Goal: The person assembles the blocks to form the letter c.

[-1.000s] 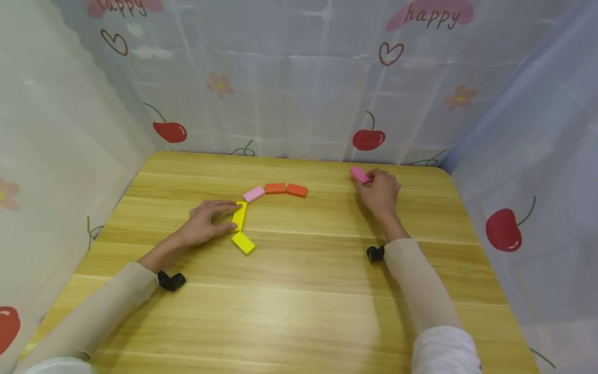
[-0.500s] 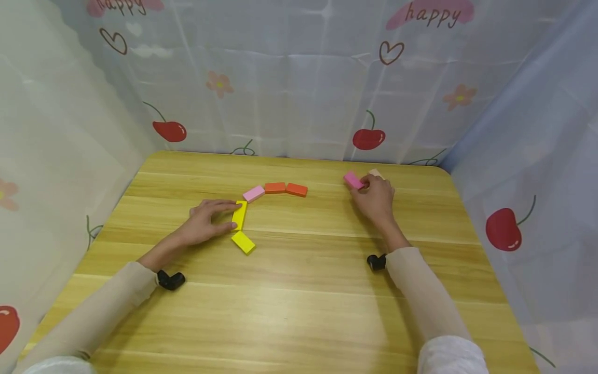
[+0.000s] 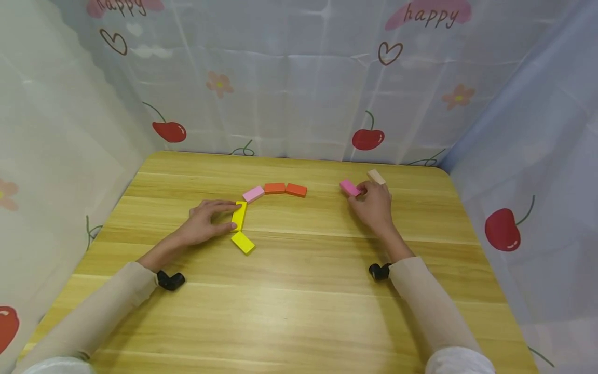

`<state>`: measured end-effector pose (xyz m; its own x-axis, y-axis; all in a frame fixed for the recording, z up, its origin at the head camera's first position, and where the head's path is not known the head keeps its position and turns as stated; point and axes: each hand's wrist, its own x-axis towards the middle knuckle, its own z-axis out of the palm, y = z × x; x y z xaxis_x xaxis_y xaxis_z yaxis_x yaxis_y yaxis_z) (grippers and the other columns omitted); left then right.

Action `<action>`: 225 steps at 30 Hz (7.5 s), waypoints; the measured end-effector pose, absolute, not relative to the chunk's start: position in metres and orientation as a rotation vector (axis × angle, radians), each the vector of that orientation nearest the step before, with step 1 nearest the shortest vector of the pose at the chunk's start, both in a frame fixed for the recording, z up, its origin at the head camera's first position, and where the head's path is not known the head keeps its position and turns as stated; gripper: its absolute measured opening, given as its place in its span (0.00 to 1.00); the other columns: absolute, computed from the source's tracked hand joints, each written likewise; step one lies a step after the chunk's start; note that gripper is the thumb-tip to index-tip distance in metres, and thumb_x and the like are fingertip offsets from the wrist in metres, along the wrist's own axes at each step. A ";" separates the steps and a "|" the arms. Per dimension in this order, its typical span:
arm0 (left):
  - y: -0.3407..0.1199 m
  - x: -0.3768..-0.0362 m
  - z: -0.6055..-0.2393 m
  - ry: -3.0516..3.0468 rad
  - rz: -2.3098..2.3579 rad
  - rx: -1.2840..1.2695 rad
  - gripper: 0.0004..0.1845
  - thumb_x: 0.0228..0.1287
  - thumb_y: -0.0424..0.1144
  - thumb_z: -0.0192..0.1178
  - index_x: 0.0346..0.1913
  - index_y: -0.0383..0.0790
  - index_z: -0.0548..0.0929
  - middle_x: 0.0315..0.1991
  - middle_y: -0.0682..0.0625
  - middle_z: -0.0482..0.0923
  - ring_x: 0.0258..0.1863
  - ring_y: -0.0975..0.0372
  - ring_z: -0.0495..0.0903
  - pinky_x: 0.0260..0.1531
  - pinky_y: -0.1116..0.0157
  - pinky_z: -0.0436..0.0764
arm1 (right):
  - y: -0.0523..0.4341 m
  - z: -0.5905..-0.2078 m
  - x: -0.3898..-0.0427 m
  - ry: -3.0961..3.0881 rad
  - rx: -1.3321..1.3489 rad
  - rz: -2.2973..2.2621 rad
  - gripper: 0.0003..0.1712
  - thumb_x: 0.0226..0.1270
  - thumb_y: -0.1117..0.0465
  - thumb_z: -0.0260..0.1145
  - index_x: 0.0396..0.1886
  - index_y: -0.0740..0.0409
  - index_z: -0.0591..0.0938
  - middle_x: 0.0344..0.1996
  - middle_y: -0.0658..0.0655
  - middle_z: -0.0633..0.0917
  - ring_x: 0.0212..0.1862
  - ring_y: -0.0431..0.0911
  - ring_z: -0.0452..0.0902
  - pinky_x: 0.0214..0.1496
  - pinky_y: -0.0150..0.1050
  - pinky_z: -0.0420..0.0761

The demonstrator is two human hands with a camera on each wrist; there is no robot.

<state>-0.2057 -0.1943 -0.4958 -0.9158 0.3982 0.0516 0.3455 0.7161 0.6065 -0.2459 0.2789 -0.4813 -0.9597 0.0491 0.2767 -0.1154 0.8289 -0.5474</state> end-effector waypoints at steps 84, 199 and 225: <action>-0.197 -0.204 -0.495 2.859 0.957 0.618 0.29 0.61 0.58 0.65 0.66 0.63 0.75 0.69 0.52 0.72 0.68 0.47 0.61 0.55 0.41 0.51 | 0.177 -0.470 -0.141 -2.942 0.536 0.885 0.15 0.56 0.54 0.72 0.43 0.52 0.83 0.36 0.50 0.84 0.39 0.45 0.71 0.43 0.38 0.70; -0.193 -0.204 -0.494 2.848 0.960 0.616 0.30 0.61 0.58 0.65 0.66 0.61 0.76 0.70 0.52 0.71 0.69 0.48 0.60 0.55 0.41 0.50 | 0.104 -0.474 -0.112 -3.020 0.871 0.603 0.19 0.58 0.46 0.71 0.47 0.45 0.80 0.38 0.43 0.81 0.41 0.39 0.72 0.57 0.41 0.71; -0.194 -0.204 -0.495 2.849 0.963 0.614 0.30 0.61 0.59 0.65 0.67 0.60 0.75 0.70 0.52 0.71 0.69 0.48 0.61 0.56 0.41 0.50 | 0.106 -0.474 -0.111 -3.024 0.869 0.619 0.23 0.57 0.42 0.72 0.49 0.46 0.79 0.39 0.43 0.81 0.42 0.39 0.73 0.61 0.44 0.71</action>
